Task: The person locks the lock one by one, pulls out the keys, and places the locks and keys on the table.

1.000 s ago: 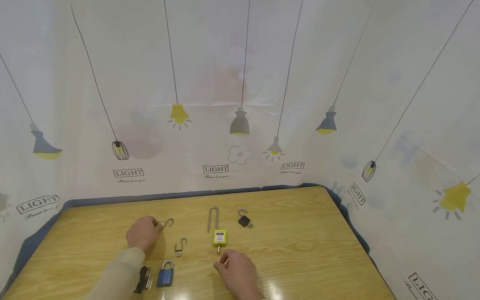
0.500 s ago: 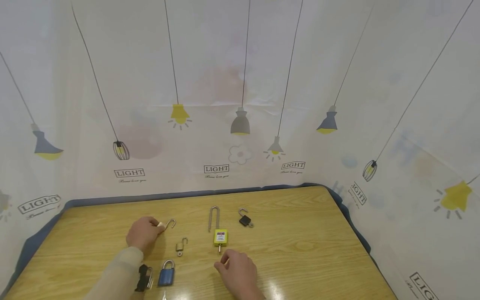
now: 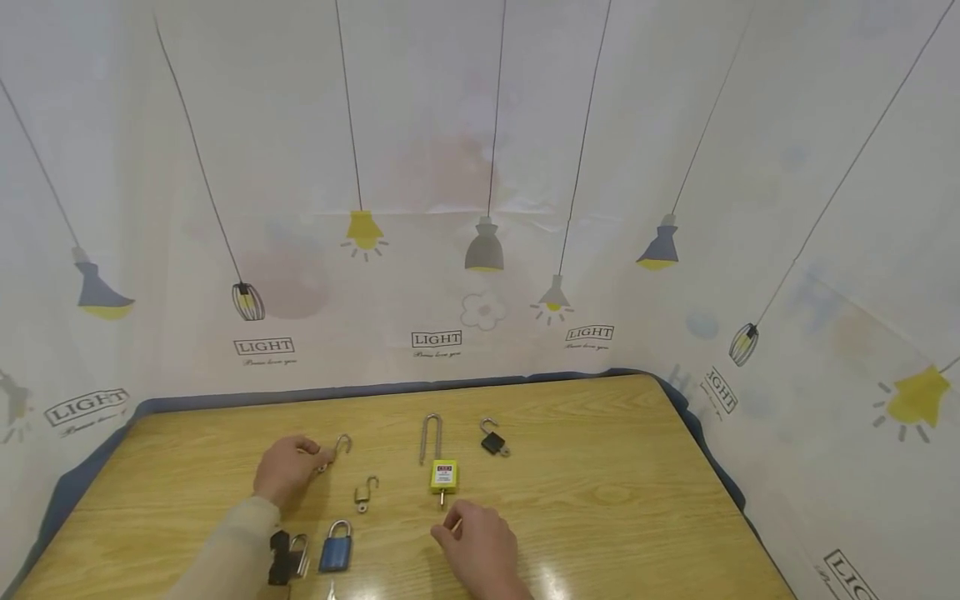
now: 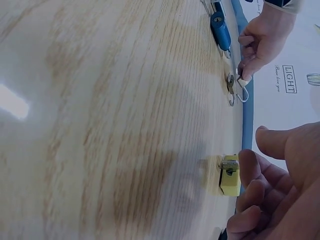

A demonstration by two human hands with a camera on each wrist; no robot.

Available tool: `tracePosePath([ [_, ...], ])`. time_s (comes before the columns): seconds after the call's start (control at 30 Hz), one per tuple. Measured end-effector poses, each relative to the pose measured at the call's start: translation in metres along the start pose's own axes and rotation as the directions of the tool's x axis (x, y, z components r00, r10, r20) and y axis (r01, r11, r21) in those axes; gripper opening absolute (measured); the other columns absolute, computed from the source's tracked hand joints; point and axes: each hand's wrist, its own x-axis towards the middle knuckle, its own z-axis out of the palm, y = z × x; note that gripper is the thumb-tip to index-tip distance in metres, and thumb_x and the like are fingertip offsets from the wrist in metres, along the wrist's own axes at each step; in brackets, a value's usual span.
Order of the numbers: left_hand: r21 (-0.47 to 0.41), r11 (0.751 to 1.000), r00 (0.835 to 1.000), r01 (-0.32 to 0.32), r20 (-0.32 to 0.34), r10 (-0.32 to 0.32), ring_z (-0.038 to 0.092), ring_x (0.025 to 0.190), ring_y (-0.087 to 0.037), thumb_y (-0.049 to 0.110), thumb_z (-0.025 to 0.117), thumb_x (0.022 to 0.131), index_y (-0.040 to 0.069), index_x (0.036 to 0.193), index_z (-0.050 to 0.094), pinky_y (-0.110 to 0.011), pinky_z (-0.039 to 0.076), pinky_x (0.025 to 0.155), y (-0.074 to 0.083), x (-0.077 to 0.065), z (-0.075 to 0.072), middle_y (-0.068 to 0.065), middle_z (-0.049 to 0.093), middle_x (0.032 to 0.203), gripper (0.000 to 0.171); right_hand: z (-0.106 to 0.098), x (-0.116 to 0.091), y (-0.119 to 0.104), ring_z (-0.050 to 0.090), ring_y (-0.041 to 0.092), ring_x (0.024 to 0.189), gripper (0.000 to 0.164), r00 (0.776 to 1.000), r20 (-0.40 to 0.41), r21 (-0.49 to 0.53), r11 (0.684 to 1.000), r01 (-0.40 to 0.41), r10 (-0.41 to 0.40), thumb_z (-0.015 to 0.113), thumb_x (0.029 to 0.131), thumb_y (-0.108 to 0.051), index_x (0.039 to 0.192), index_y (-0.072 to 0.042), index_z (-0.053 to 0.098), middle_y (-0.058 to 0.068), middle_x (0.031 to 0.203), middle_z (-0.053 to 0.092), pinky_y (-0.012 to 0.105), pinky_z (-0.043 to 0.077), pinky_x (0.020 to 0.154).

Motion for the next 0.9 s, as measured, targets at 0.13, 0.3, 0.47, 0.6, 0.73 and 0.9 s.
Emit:
tracePosePath([
  [0.13,-0.031,0.999,1.0,-0.008,0.011,0.008,0.057,0.084,-0.026,0.035,0.067,0.086,0.006,0.096,0.065,-0.037,0.043,0.066,0.0,0.0,-0.005,-0.012,0.067,0.101,0.031,-0.001,-0.002,0.0,0.049,0.008,0.053,0.018,1.0,-0.004,0.015,1.0,0.019,-0.019,0.07,0.084,-0.037,0.082,-0.02,0.064,-0.01,0.064,0.055,0.026,0.041,0.047],
  [0.3,-0.067,0.998,0.999,-0.019,0.033,0.021,0.056,0.084,-0.025,0.035,0.065,0.088,0.007,0.098,0.064,-0.036,0.042,0.067,0.007,-0.004,-0.016,-0.013,0.065,0.103,0.031,-0.002,-0.002,0.001,0.049,0.009,0.054,0.017,1.0,-0.003,0.009,1.0,-0.007,0.007,0.069,0.085,-0.037,0.082,-0.022,0.064,-0.01,0.064,0.056,0.027,0.042,0.048],
  [0.47,-0.041,0.997,0.998,-0.062,0.03,0.063,0.057,0.084,-0.024,0.035,0.065,0.088,0.007,0.097,0.064,-0.037,0.044,0.067,0.011,-0.007,-0.022,-0.012,0.066,0.101,0.03,-0.003,-0.002,0.001,0.049,0.01,0.054,0.015,1.0,-0.008,0.008,1.0,-0.014,0.014,0.069,0.085,-0.037,0.081,-0.023,0.063,-0.01,0.063,0.055,0.028,0.041,0.048],
  [0.6,-0.043,0.994,0.994,-0.104,0.032,0.105,0.059,0.092,-0.026,0.033,0.066,0.089,0.007,0.1,0.064,-0.042,0.047,0.074,0.012,-0.011,-0.025,-0.012,0.067,0.103,0.028,-0.003,-0.001,0.0,0.048,0.01,0.054,0.014,1.0,-0.017,0.008,1.0,-0.014,0.014,0.069,0.085,-0.036,0.08,-0.024,0.063,-0.01,0.062,0.054,0.027,0.04,0.048],
  [0.73,-0.111,0.986,0.99,-0.126,0.053,0.132,0.059,0.095,-0.026,0.032,0.066,0.089,0.007,0.102,0.063,-0.044,0.048,0.078,0.016,-0.018,-0.027,-0.011,0.066,0.103,0.029,-0.005,-0.001,-0.003,0.048,0.01,0.053,0.014,1.0,-0.018,0.01,1.0,-0.022,0.022,0.069,0.086,-0.034,0.079,-0.024,0.063,-0.01,0.062,0.054,0.027,0.039,0.048],
  [0.9,-0.219,0.967,0.985,-0.129,0.08,0.15,0.056,0.092,-0.023,0.033,0.068,0.088,0.009,0.1,0.063,-0.04,0.047,0.076,0.024,-0.033,-0.025,-0.007,0.064,0.1,0.028,-0.007,-0.001,-0.005,0.047,0.01,0.052,0.013,1.0,-0.01,0.02,1.0,-0.022,0.022,0.068,0.086,-0.034,0.079,-0.024,0.063,-0.01,0.06,0.053,0.026,0.039,0.046],
])
